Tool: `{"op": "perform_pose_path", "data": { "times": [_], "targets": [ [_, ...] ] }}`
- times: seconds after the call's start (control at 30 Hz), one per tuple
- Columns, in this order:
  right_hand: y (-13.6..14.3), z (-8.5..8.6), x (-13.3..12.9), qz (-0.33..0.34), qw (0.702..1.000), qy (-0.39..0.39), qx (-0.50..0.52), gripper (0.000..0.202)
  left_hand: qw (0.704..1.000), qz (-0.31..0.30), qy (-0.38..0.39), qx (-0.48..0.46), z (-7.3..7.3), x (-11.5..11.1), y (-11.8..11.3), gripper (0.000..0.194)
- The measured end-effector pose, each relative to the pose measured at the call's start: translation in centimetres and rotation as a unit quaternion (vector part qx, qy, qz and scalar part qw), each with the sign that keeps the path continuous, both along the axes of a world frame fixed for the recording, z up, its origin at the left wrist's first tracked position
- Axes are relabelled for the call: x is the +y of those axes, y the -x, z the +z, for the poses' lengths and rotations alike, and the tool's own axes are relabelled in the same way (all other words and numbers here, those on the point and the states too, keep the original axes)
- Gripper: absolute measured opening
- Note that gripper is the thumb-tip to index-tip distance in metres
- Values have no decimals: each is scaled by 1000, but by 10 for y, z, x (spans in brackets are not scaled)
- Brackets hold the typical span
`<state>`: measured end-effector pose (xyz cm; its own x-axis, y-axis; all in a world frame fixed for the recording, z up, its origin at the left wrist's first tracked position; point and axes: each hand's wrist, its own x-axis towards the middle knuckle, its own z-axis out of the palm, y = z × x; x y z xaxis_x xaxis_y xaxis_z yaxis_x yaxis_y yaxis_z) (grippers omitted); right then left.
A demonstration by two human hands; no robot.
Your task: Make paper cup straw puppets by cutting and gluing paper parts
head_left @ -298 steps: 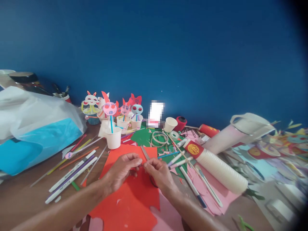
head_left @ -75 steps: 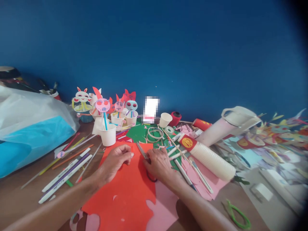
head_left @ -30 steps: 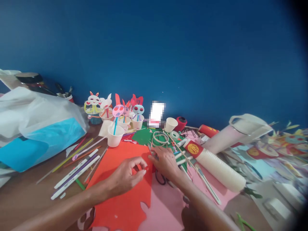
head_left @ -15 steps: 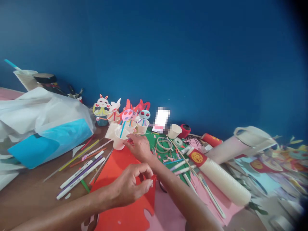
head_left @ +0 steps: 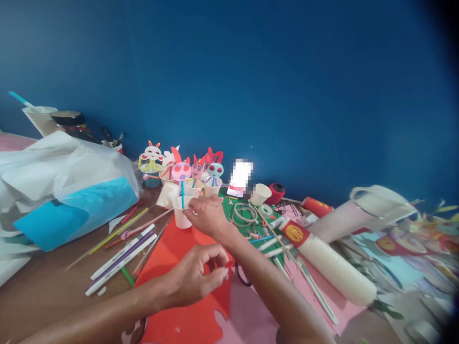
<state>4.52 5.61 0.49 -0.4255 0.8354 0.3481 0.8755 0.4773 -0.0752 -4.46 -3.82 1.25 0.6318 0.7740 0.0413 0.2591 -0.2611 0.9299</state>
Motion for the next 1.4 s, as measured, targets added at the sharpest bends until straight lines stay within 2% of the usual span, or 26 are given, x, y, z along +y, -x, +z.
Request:
{"op": "perform_pose_path", "data": {
  "times": [0.13,0.27,0.47,0.57,0.7,0.87,1.0,1.2,1.4],
  "targets": [
    [3,1,3,1,999,3,32,27,1000,4,10,13,0,0,0,7],
    [-14,0,-8,2,994,5,114,34,1000,14,21,13,-2,4,1,7],
    [-82,-11,-45,-40,980,42,188,21,998,50,26,-23,-10,19,4,7],
    [-119,-20,-64,-105,960,55,252,19,993,82,75,-39,-13,27,2,12],
    [-150,-32,-80,-136,934,62,324,19,979,134,130,-81,-13,38,-4,14],
    [-160,-36,-85,-178,920,60,344,24,962,163,188,-115,-12,52,-9,14],
    [-169,-32,-83,-178,922,90,331,30,958,145,204,-141,-16,59,-20,13],
    [-185,-38,-81,-196,923,117,309,23,956,124,210,-164,-27,58,-32,9],
    [-173,-47,-82,-159,932,126,300,21,954,151,215,-147,-19,57,-23,7]
  ]
}}
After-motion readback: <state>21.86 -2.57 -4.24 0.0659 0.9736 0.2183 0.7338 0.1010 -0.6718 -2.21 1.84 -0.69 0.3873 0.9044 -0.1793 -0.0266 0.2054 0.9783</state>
